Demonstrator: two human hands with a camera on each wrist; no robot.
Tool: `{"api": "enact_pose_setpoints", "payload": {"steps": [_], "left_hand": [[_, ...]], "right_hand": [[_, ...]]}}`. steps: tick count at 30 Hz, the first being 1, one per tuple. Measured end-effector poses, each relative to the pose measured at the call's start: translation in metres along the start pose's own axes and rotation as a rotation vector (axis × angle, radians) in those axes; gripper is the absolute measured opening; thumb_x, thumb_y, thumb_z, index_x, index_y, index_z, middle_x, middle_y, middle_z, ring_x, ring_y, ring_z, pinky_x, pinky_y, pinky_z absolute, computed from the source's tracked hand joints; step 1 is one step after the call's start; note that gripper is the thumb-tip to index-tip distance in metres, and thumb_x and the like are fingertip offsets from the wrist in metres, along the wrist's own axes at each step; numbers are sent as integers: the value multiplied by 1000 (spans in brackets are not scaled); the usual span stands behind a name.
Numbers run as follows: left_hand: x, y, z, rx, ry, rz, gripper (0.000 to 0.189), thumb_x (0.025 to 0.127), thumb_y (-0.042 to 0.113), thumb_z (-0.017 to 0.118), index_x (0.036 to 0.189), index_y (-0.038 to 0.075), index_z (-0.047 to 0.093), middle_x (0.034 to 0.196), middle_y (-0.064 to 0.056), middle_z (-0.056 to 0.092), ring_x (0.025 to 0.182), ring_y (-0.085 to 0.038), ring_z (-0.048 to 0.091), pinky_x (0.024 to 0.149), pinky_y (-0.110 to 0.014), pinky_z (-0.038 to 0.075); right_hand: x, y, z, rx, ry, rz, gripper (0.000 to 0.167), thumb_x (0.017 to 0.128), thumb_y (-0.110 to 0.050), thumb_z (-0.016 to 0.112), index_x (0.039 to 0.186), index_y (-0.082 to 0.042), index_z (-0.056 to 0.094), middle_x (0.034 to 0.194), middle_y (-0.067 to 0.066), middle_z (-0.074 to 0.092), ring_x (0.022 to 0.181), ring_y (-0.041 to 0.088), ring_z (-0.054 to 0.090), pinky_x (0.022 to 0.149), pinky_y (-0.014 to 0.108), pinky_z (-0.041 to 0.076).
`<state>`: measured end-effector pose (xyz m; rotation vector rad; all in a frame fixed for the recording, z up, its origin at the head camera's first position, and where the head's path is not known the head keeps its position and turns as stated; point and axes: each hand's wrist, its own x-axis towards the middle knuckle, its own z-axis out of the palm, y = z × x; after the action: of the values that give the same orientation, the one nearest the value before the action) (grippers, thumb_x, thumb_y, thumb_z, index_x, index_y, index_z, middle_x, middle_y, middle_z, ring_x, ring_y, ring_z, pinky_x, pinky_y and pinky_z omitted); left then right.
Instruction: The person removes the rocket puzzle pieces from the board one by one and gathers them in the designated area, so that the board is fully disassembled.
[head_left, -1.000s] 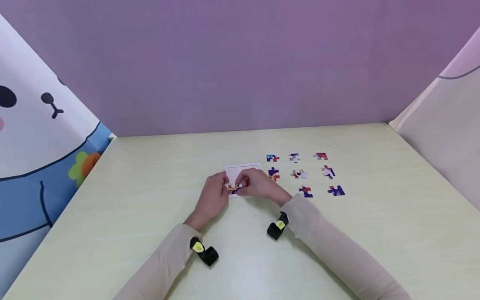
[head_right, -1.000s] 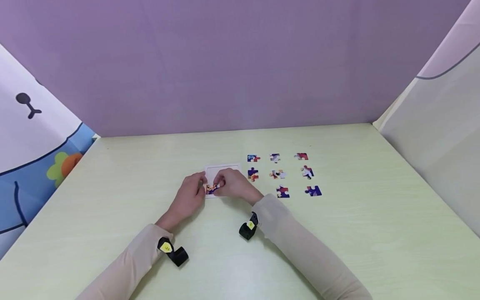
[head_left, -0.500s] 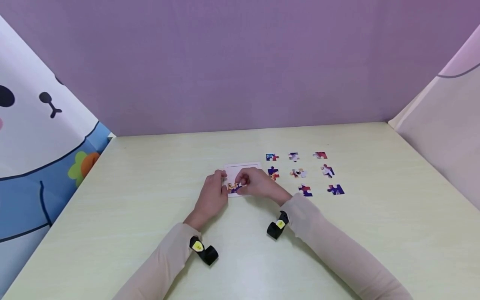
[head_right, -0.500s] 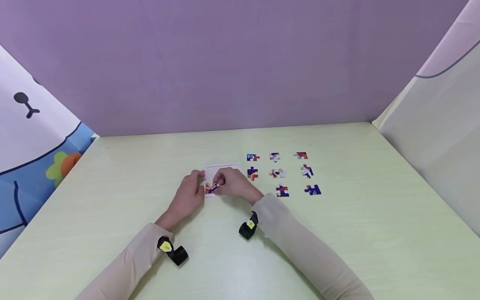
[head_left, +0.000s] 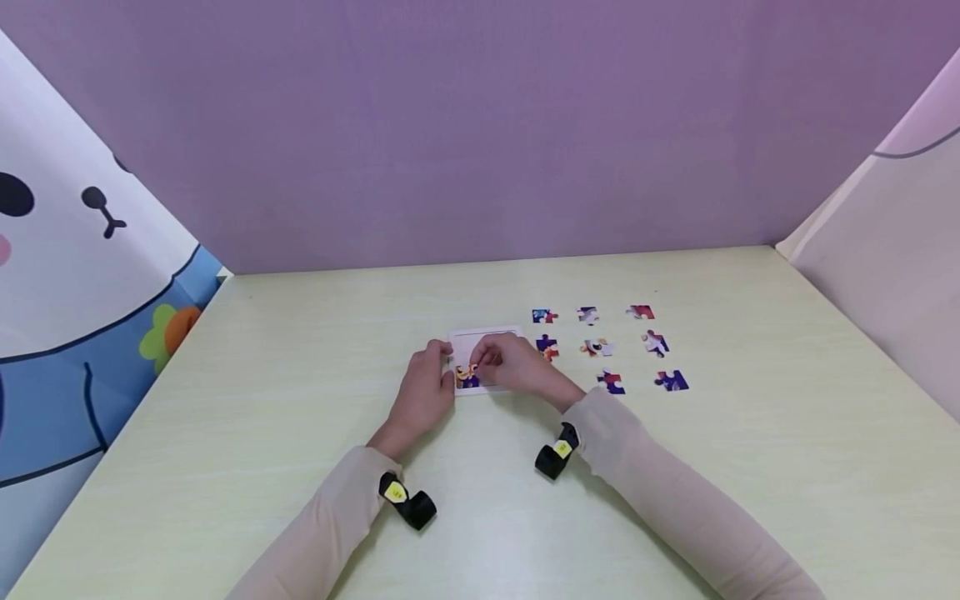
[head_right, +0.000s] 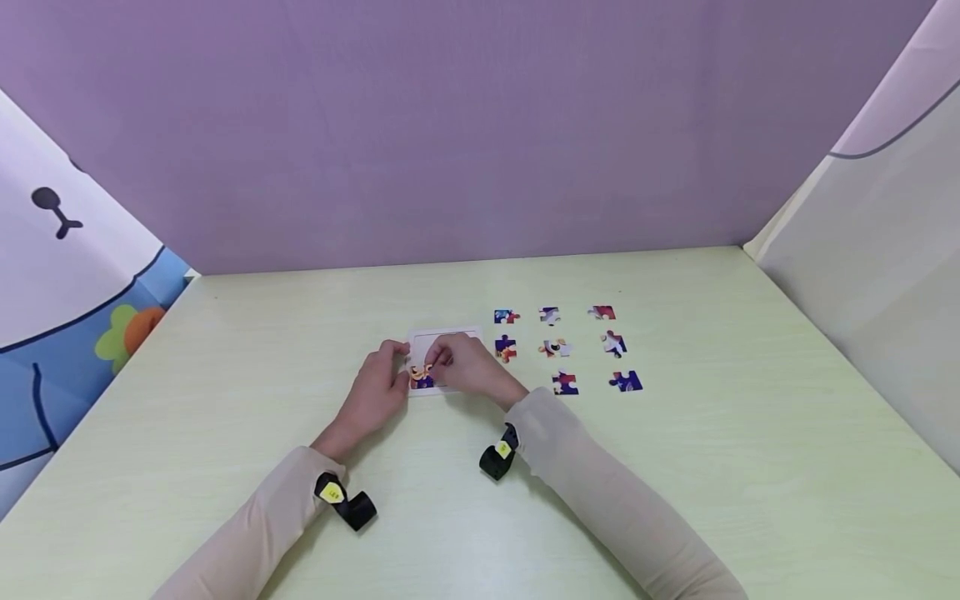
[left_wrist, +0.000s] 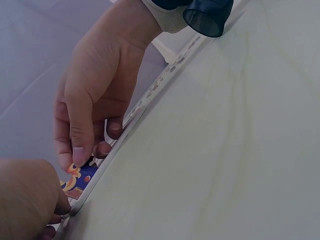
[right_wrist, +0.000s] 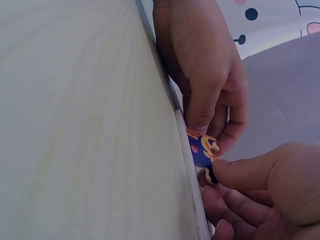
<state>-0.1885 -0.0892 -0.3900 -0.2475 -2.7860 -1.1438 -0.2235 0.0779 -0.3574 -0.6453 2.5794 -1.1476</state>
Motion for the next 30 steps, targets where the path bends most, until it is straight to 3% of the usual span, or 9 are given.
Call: {"api": "enact_pose_setpoints", "payload": {"steps": [19, 30], "left_hand": [[0, 3, -6, -16, 1, -11, 38, 90, 0, 52, 127, -1, 45, 126, -25, 53, 122, -36, 48, 101, -47, 42], [-1, 4, -2, -1, -4, -1, 36, 90, -1, 52, 126, -2, 46, 125, -22, 56, 122, -35, 48, 102, -45, 41]], "right_hand": [[2, -6, -3, 119, -8, 53, 9, 87, 2, 62, 94, -4, 65, 87, 6, 64, 78, 14, 59, 73, 23, 46], [-12, -1, -16, 70, -11, 9, 9, 87, -1, 63, 95, -3, 68, 83, 6, 66, 68, 12, 58, 62, 23, 47]]}}
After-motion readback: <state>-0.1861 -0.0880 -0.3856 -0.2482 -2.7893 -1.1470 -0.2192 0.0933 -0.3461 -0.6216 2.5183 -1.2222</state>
